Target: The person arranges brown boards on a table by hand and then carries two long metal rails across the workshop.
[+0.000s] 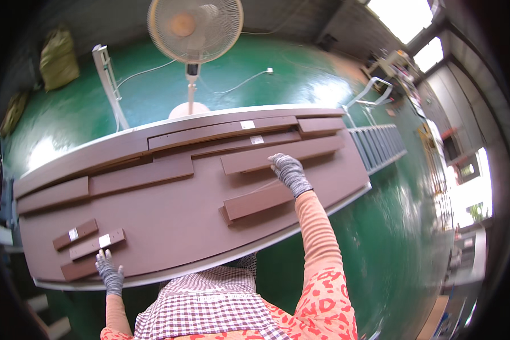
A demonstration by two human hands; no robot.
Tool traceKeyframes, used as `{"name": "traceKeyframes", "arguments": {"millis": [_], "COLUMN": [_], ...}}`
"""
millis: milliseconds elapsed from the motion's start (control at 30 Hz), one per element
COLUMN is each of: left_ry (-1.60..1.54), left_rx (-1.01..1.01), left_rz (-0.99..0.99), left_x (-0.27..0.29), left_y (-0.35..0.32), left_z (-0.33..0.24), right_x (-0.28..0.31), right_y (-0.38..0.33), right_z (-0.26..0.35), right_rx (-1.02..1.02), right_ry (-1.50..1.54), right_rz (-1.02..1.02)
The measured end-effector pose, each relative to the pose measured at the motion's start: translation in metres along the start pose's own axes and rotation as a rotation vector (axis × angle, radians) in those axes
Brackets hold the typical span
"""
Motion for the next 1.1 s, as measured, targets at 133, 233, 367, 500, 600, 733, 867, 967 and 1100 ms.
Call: {"name": "traceKeyframes", "arguments": {"millis": [133,233,367,500,600,733,867,967,1100], "left_ry": [-0.09,-0.033,-0.222,-0.34,-0.422,-0.465,-0.529,-0.568,-0.63], "left_rx": [0.114,0.254,0.433,0.648,0.773,0.815,0.791,0.775,0.822], "left_rz": [-0.006,0.117,0.246,0.221,0.254,0.167,0.136,0.157,0.13], "left_x": [-0.03,-0.087,-0.093,-0.093,-0.101,-0.109,-0.112,-0.118,-0.118], "left_y": [-0.06,-0.127,-0.205,-0.26,-0.286,-0.285,-0.272,-0.271,-0.272], "left_z": [-0.109,-0.172,-0.26,-0.313,-0.346,-0.363,-0.381,-0.388,-0.387], "right_x": [-0.043,-0.086,-0.146,-0.182,-0.178,-0.171,-0.154,-0.144,-0.152], "right_y": [0.099,0.143,0.184,0.213,0.215,0.213,0.209,0.205,0.209], "right_z": [-0.045,-0.061,-0.078,-0.093,-0.087,-0.089,-0.089,-0.089,-0.099], "right_rx": [0.077,0.237,0.38,0.323,0.353,0.473,0.505,0.489,0.562], "right_ry": [-0.14,-0.062,0.068,-0.1,-0.222,-0.332,-0.299,-0.255,-0.14], "right_rz": [0.184,0.2,0.273,0.338,0.374,0.367,0.368,0.369,0.45]}}
Point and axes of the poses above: each hand's wrist, its own y-axis towards the middle knuckle, its own x-axis out of the back of the hand, z = x × y, the point moved 6 cm from there along y, towards the middle knuckle, and after that the axes turned 10 degrees about -x, right-handed, at the moved point
